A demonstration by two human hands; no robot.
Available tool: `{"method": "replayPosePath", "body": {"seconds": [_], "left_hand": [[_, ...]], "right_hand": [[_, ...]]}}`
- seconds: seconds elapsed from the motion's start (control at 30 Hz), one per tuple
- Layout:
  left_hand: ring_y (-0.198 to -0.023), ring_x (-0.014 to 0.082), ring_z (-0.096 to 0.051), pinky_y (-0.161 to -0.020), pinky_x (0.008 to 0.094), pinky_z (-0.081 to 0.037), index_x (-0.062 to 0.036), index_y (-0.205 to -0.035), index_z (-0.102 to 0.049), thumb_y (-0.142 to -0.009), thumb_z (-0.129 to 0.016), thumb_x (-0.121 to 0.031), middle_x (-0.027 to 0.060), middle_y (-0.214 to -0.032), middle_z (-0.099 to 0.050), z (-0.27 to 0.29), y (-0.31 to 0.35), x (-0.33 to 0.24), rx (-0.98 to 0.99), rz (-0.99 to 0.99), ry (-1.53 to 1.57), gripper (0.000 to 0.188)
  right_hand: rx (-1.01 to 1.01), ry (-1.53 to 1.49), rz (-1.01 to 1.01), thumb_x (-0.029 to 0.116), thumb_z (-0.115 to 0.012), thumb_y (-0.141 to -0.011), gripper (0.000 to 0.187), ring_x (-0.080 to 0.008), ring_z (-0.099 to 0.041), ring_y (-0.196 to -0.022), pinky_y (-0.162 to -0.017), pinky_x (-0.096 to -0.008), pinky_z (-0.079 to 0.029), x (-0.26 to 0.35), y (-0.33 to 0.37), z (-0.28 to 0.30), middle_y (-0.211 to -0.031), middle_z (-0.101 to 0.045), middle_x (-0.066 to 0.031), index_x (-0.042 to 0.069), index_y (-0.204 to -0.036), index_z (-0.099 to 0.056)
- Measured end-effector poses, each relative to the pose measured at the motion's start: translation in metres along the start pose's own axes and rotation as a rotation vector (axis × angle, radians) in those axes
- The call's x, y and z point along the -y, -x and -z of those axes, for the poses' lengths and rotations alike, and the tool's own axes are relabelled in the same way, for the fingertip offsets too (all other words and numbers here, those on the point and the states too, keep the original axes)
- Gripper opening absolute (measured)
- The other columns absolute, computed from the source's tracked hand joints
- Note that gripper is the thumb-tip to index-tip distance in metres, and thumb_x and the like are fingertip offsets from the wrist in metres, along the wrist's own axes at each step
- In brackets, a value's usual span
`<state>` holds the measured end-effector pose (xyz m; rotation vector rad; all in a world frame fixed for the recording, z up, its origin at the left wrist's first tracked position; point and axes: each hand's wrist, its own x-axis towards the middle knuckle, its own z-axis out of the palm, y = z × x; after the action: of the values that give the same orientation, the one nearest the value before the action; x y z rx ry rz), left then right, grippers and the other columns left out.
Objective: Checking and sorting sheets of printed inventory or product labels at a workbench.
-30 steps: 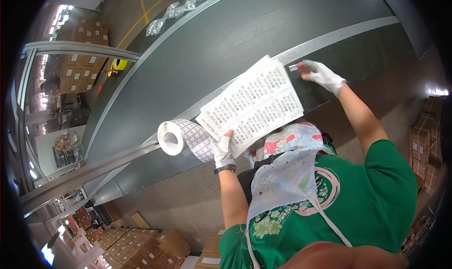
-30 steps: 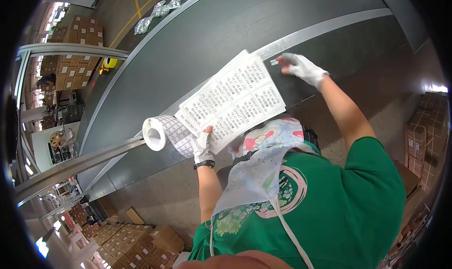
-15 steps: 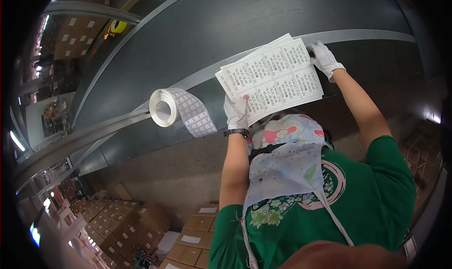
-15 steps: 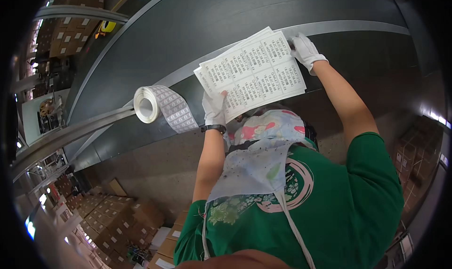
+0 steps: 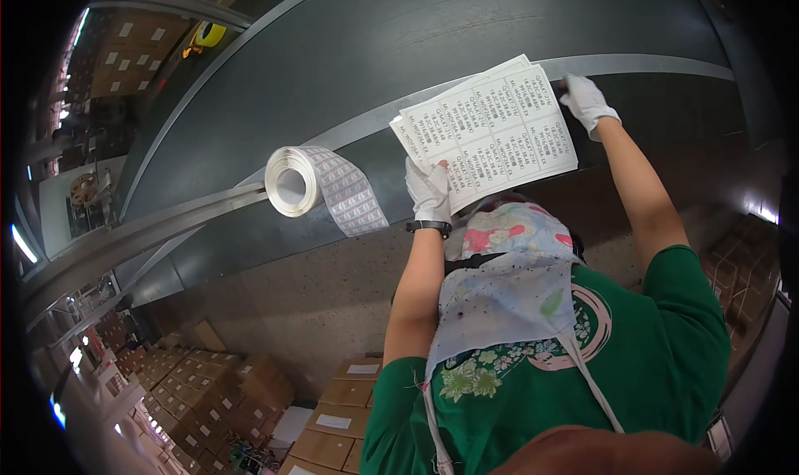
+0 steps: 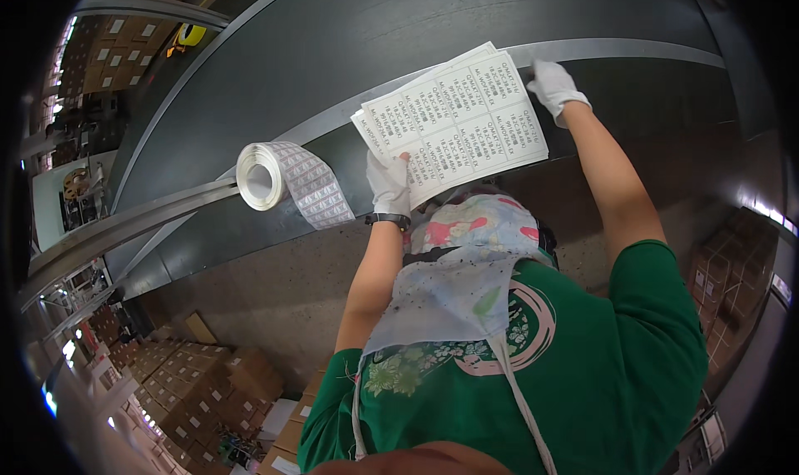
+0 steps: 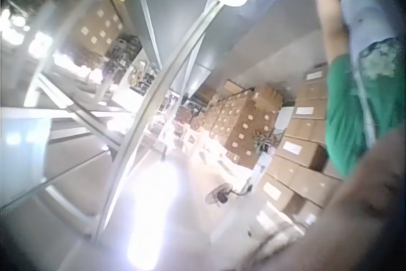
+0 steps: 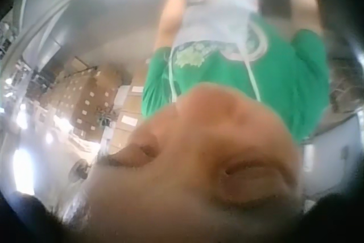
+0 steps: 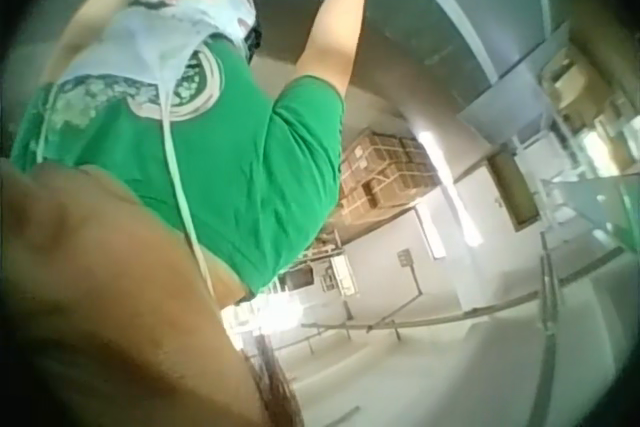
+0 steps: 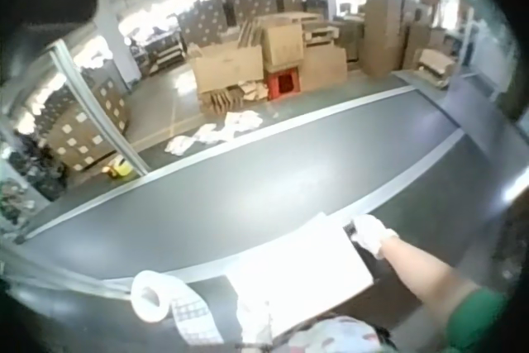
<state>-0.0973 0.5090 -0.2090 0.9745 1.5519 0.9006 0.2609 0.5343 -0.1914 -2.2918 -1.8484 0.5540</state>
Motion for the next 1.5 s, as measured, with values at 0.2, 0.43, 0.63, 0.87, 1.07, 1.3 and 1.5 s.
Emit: {"method": "replayPosePath", "body": {"seconds": [0.2, 0.43, 0.63, 0.87, 1.07, 1.3, 1.5], "left_hand": [[-0.117, 0.0335, -0.047, -0.095, 0.0403, -0.042, -0.0022, -0.130, -0.043, -0.069, -0.070, -0.003, 0.0198, -0.127, -0.046, 0.013, 0.019, 0.000, -0.191, -0.486, -0.415, 0.067], [-0.126, 0.0381, -0.039, -0.098, 0.0458, -0.038, -0.0064, -0.133, -0.042, -0.065, -0.075, -0.016, 0.0158, -0.142, -0.038, 0.041, 0.036, 0.026, 0.301, -0.650, -0.934, 0.076], [-0.127, 0.0378, -0.039, -0.097, 0.0457, -0.039, -0.0031, -0.134, -0.040, -0.067, -0.074, -0.019, 0.0176, -0.143, -0.036, 0.045, 0.035, 0.032, 0.289, -0.719, -1.000, 0.077], [-0.121, 0.0359, -0.043, -0.092, 0.0441, -0.041, 0.0012, -0.128, -0.046, -0.068, -0.072, -0.020, 0.0192, -0.137, -0.040, 0.039, 0.036, 0.023, 0.314, -0.738, -0.993, 0.069], [-0.119, 0.0336, -0.044, -0.096, 0.0428, -0.037, 0.0009, -0.122, -0.051, -0.070, -0.071, -0.029, 0.0186, -0.130, -0.045, 0.039, 0.037, 0.031, 0.333, -0.657, -1.077, 0.063], [-0.118, 0.0360, -0.045, -0.093, 0.0432, -0.043, 0.0008, -0.120, -0.051, -0.066, -0.074, -0.019, 0.0183, -0.134, -0.043, 0.036, 0.038, 0.013, 0.298, -0.669, -1.012, 0.062], [-0.122, 0.0360, -0.044, -0.096, 0.0422, -0.043, 0.0006, -0.130, -0.043, -0.063, -0.075, -0.015, 0.0188, -0.139, -0.039, 0.038, 0.039, 0.019, 0.287, -0.725, -1.013, 0.076]], "right_hand": [[-0.206, -0.915, -0.238, 0.008, -0.059, -0.085, 0.010, -0.0083, -0.053, -0.074, -0.070, -0.0225, -0.043, 0.048, 0.035, 0.002, -0.080, -0.060, -0.0019, 0.001, -0.092, -0.058], [-0.303, -0.559, -0.062, 0.007, -0.065, -0.079, 0.013, -0.0215, -0.060, -0.072, -0.066, -0.0323, -0.047, 0.059, 0.063, -0.049, -0.083, -0.062, -0.0093, 0.006, -0.091, -0.060], [-0.329, -0.266, 0.086, 0.011, -0.069, -0.075, 0.018, -0.0282, -0.062, -0.079, -0.069, -0.0387, -0.048, 0.084, 0.069, -0.045, -0.087, -0.062, -0.0121, 0.008, -0.093, -0.065], [-0.100, -0.300, 0.486, 0.010, -0.067, -0.070, 0.025, -0.0239, -0.059, -0.087, -0.076, -0.0352, -0.048, 0.206, 0.061, -0.090, -0.087, -0.060, -0.0049, 0.015, -0.094, -0.067], [-0.040, -0.253, 0.687, 0.012, -0.067, -0.068, 0.025, -0.0230, -0.057, -0.090, -0.077, -0.0357, -0.048, 0.251, 0.054, -0.111, -0.088, -0.059, -0.0038, 0.017, -0.093, -0.065], [0.020, -0.206, 0.630, 0.017, -0.064, -0.073, 0.019, -0.0241, -0.055, -0.095, -0.081, -0.0347, -0.048, 0.214, 0.050, -0.103, -0.092, -0.058, -0.0052, 0.017, -0.092, -0.065], [0.010, -0.199, 0.592, 0.013, -0.066, -0.073, 0.026, -0.0242, -0.055, -0.098, -0.083, -0.0338, -0.048, 0.163, 0.046, -0.082, -0.096, -0.058, -0.0042, 0.019, -0.098, -0.064]]}}
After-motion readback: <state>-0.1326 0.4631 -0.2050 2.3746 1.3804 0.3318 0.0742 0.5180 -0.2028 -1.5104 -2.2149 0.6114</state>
